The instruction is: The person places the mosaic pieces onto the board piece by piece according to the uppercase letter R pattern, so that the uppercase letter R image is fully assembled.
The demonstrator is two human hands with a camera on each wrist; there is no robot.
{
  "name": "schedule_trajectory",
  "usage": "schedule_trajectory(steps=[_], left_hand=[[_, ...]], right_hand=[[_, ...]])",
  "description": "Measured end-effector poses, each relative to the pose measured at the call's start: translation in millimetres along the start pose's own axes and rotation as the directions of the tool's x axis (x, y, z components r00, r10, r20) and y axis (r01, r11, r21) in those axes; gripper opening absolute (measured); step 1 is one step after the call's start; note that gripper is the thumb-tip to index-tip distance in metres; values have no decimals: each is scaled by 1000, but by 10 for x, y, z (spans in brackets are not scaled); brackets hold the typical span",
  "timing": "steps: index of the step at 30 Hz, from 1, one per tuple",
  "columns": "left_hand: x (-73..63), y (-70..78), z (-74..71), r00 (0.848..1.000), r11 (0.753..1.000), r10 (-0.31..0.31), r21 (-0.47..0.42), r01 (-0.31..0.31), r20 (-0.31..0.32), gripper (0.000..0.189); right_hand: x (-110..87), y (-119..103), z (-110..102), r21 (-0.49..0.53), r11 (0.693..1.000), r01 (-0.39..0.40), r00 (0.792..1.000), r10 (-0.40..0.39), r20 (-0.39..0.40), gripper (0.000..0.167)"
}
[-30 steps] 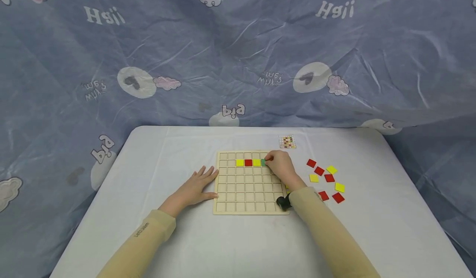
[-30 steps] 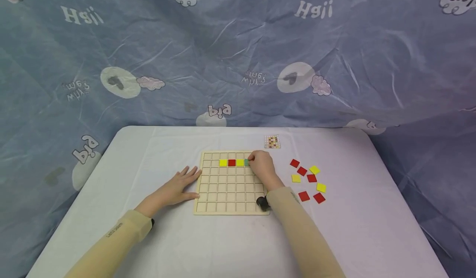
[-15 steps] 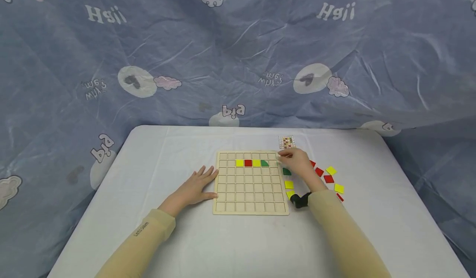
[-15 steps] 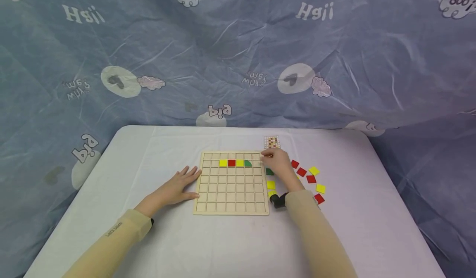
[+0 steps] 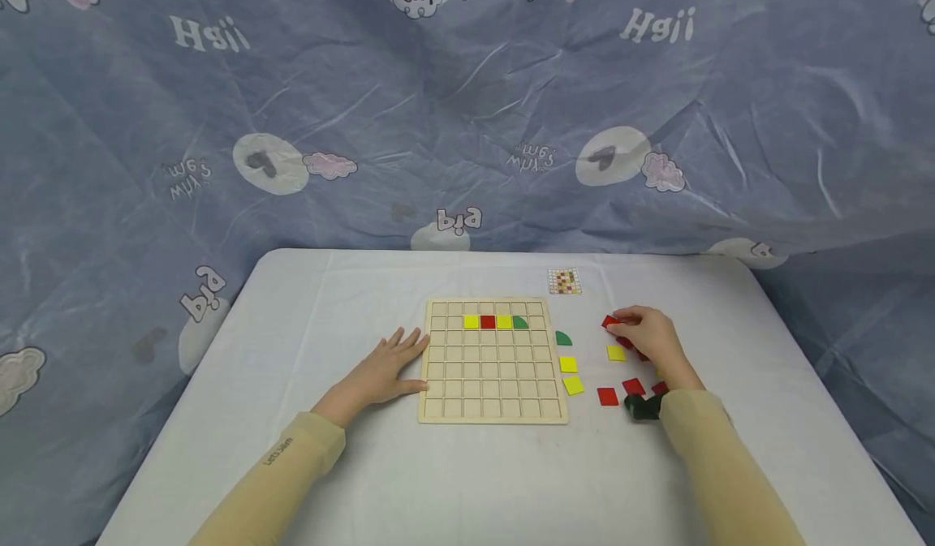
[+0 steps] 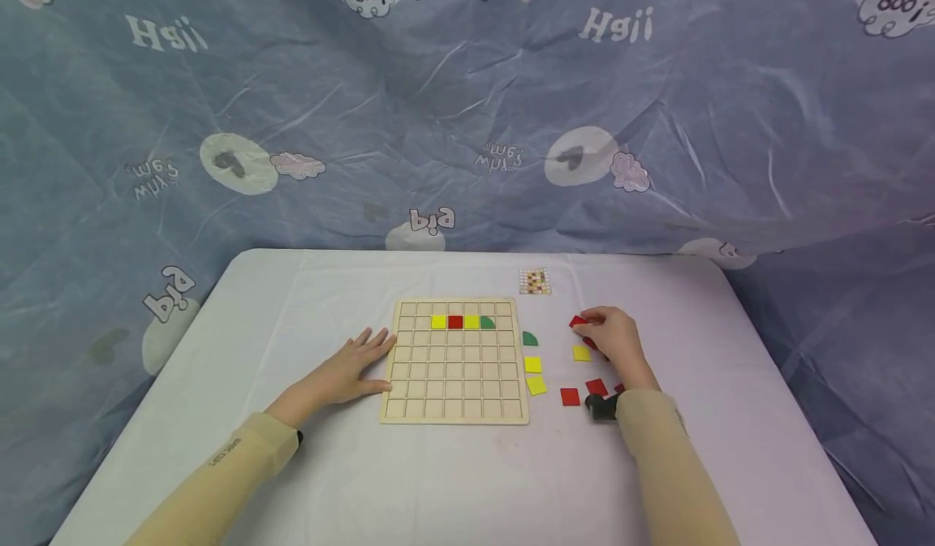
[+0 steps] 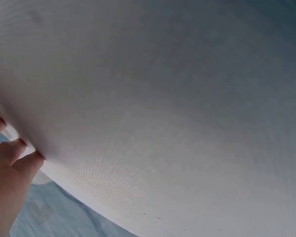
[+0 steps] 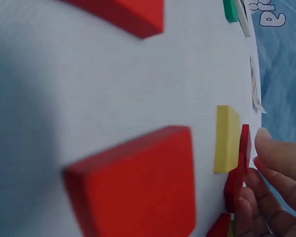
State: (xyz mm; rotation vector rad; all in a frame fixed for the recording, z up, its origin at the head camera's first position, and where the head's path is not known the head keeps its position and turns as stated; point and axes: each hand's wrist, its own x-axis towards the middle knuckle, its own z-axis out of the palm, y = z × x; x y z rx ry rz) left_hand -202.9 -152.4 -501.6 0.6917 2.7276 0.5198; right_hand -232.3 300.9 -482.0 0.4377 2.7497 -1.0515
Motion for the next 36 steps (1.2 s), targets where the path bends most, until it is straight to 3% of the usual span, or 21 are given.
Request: schedule_trajectory(steps=[3, 14, 21, 27, 32, 36], left_hand=[[1, -4, 6, 1000, 1000, -2, 1, 2, 0, 84], [9, -1, -1, 1000, 1000, -14, -10, 14, 3, 84], [-4, 6, -1, 1000, 1000, -8, -16, 8, 3, 83], [-5, 8, 1, 1000, 1000, -3, -19, 3, 5, 83], [-4, 11, 0, 1000, 1000, -2, -15, 2, 7, 84], [-4, 19, -4, 1000, 1000, -1, -15, 1, 6, 83]], right_hand=[[14, 28, 15, 5, 1000, -18, 1000, 18, -5, 45], [62, 23, 48, -40, 999, 34, 998, -36, -41, 37], [22, -4, 55, 2, 998, 69, 996, -69, -54, 25], [-67, -219, 137, 78, 981, 175, 984, -171, -56, 25], [-138, -482, 360, 151, 957, 248, 968, -251, 5, 24], [-175, -640, 573, 134, 947, 291, 952, -300, 53, 18]])
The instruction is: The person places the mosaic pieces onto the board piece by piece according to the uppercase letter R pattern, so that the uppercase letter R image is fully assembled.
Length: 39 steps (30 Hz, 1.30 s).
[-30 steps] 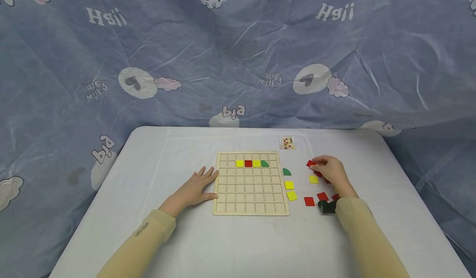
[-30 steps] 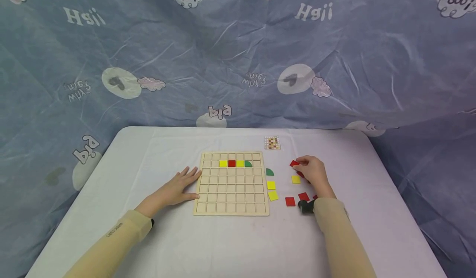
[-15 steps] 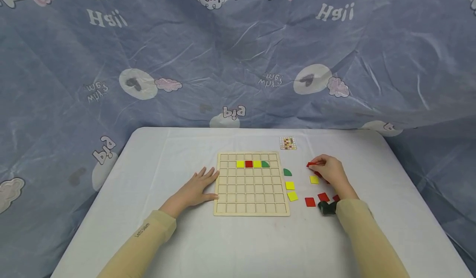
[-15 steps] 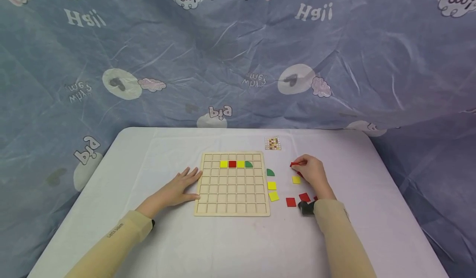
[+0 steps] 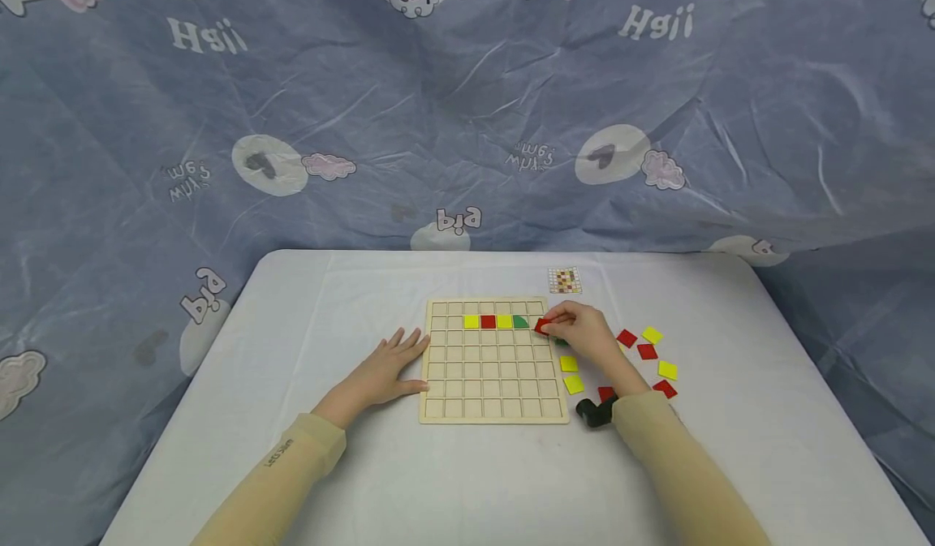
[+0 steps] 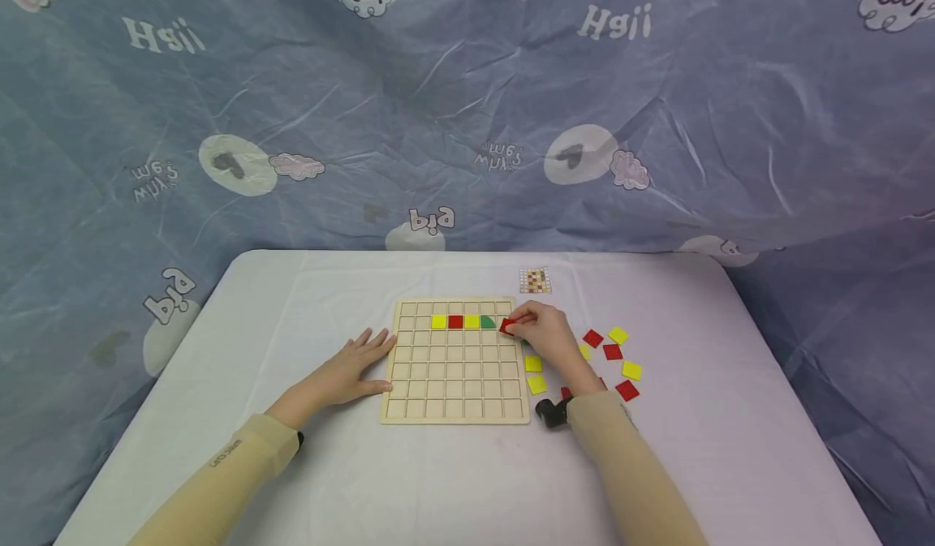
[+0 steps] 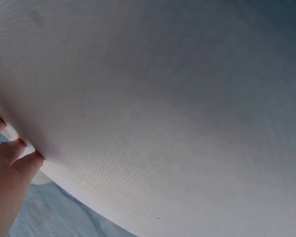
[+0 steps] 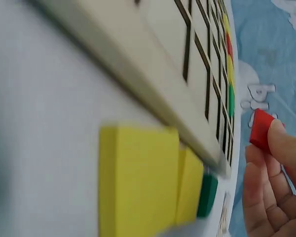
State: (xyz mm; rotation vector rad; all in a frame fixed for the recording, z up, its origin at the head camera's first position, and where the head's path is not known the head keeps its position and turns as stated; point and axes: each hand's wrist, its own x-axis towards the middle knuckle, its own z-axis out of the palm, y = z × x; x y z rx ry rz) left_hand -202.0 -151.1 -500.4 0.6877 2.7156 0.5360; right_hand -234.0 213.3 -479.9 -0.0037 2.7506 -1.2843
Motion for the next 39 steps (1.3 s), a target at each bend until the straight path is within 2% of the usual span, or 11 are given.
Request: schedule_trajectory(steps=[4, 8, 13, 17, 21, 26, 30, 35, 39], left_hand=[[1, 8, 1, 1000, 1000, -1, -1, 1, 1, 83], [5, 4, 2, 1000, 1000, -3, 4, 3, 2, 84], [10, 7, 0, 1000, 1000, -6, 0, 6, 4, 84], [13, 9, 2, 1000, 1000, -7, 1, 7, 6, 84], [16, 12, 0, 1000, 1000, -15, 2, 15, 4, 85], [18, 16, -3, 1000, 1000, -24, 2, 24, 9, 85], [17, 18, -1, 1000, 1000, -22, -2, 22, 13, 85], [14, 9, 0, 1000, 1000, -20, 0, 20, 12, 85], [15, -3, 1, 1000, 1000, -22, 7, 22, 18, 85]], right_hand=[[16, -78, 162, -20, 1000, 11, 999, -10, 45, 13], [46, -130, 235, -46, 998, 30, 998, -27, 63, 10], [53, -166, 279, -132, 990, 58, 997, -51, 52, 8], [45, -188, 303, -191, 976, 105, 994, -100, 37, 8], [33, -212, 315, -219, 967, 129, 992, -123, 43, 9], [4, -207, 247, -204, 973, 107, 994, -100, 44, 13], [-17, -142, 59, -138, 988, 67, 998, -67, 8, 20], [-34, 32, -186, -109, 994, -18, 1000, 16, -20, 26], [-74, 181, -255, -131, 988, -80, 997, 82, 5, 29]])
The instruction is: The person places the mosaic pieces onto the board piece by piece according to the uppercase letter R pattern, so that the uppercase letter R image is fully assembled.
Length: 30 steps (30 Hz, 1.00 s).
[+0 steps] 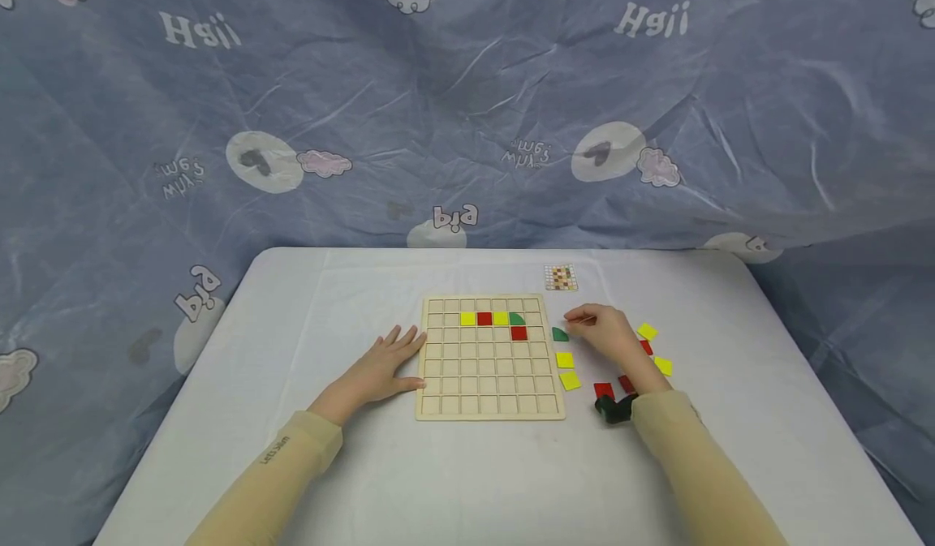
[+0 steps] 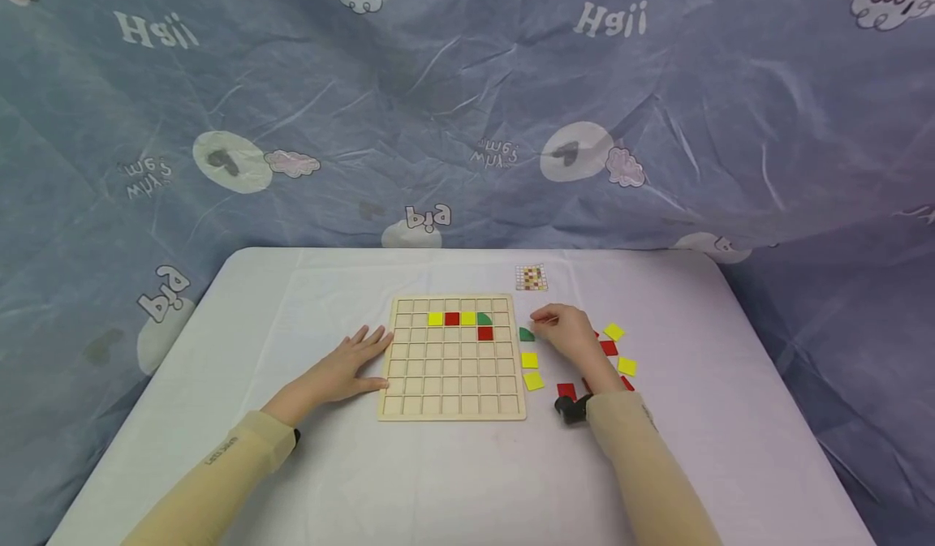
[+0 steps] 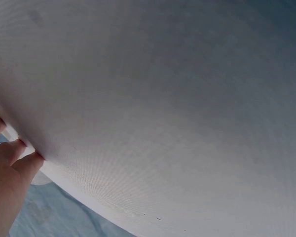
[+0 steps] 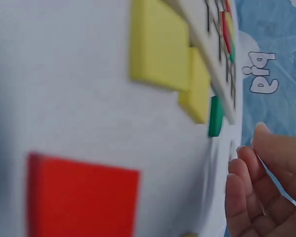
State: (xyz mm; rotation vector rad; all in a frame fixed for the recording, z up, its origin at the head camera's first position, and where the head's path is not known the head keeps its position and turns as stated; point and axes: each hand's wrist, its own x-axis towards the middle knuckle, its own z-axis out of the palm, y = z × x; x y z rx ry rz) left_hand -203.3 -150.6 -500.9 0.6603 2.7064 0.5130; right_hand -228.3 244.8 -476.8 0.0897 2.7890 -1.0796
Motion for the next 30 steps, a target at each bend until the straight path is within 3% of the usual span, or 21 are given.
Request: schedule_trajectory(steps=[6, 14, 30], left_hand=[[-3, -14, -2, 1000, 1000, 1, 0, -1, 3, 85], [-10, -12, -4, 1000, 1000, 5, -5, -5, -2, 84], [-22, 24, -26, 1000, 1000, 15, -16, -15, -6, 83]], right_hand=[[-6, 102, 96, -61, 997, 41, 999, -41, 16, 31], [11, 11, 225, -140, 988, 67, 998, -66, 9, 31], [-47, -46, 206, -79, 996, 37, 999, -39, -14, 18]])
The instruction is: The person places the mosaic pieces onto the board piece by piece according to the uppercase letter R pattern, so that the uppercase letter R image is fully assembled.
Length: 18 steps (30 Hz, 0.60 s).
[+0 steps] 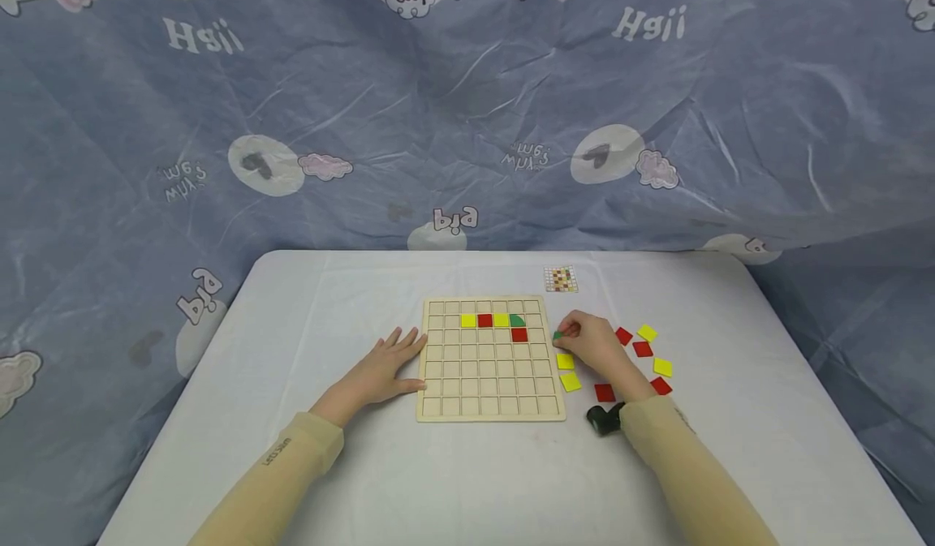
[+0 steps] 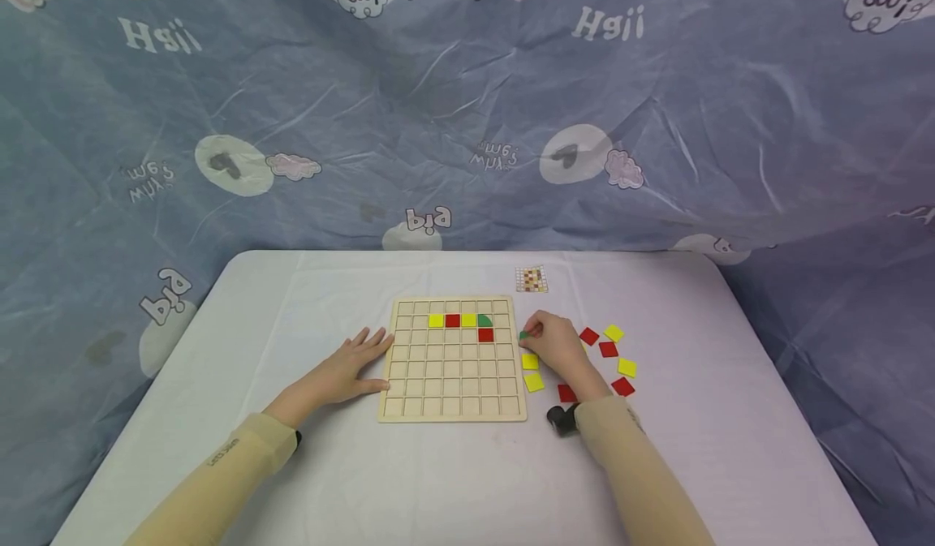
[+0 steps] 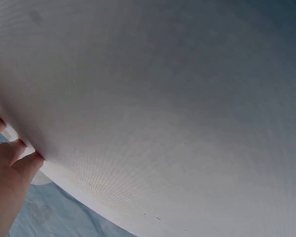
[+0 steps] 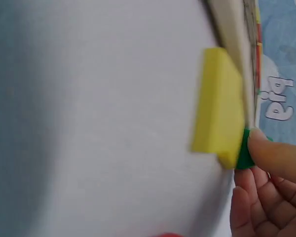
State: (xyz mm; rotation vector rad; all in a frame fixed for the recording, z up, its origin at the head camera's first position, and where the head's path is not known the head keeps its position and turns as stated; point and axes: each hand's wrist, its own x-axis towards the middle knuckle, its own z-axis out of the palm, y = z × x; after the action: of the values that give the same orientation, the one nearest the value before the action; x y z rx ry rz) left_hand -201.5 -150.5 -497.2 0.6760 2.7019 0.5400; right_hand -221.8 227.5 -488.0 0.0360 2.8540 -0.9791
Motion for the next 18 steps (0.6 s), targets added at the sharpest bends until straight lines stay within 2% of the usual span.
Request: schedule_trajectory(steps=[8, 13, 18], left_hand=[[-6, -10, 3, 1000, 1000, 5, 5, -5, -2, 84], [4, -21, 9, 1000, 1000, 4, 4, -4, 1, 84], [14, -30, 16, 1000, 1000, 2, 7, -2, -1, 84]], right_hand=[[-73, -115, -74, 65, 996, 62, 998, -61, -20, 21], [-101, -225, 0, 165, 985, 52, 999, -52, -4, 17], [-100, -287, 122, 192, 981, 39, 999, -45, 25, 16]])
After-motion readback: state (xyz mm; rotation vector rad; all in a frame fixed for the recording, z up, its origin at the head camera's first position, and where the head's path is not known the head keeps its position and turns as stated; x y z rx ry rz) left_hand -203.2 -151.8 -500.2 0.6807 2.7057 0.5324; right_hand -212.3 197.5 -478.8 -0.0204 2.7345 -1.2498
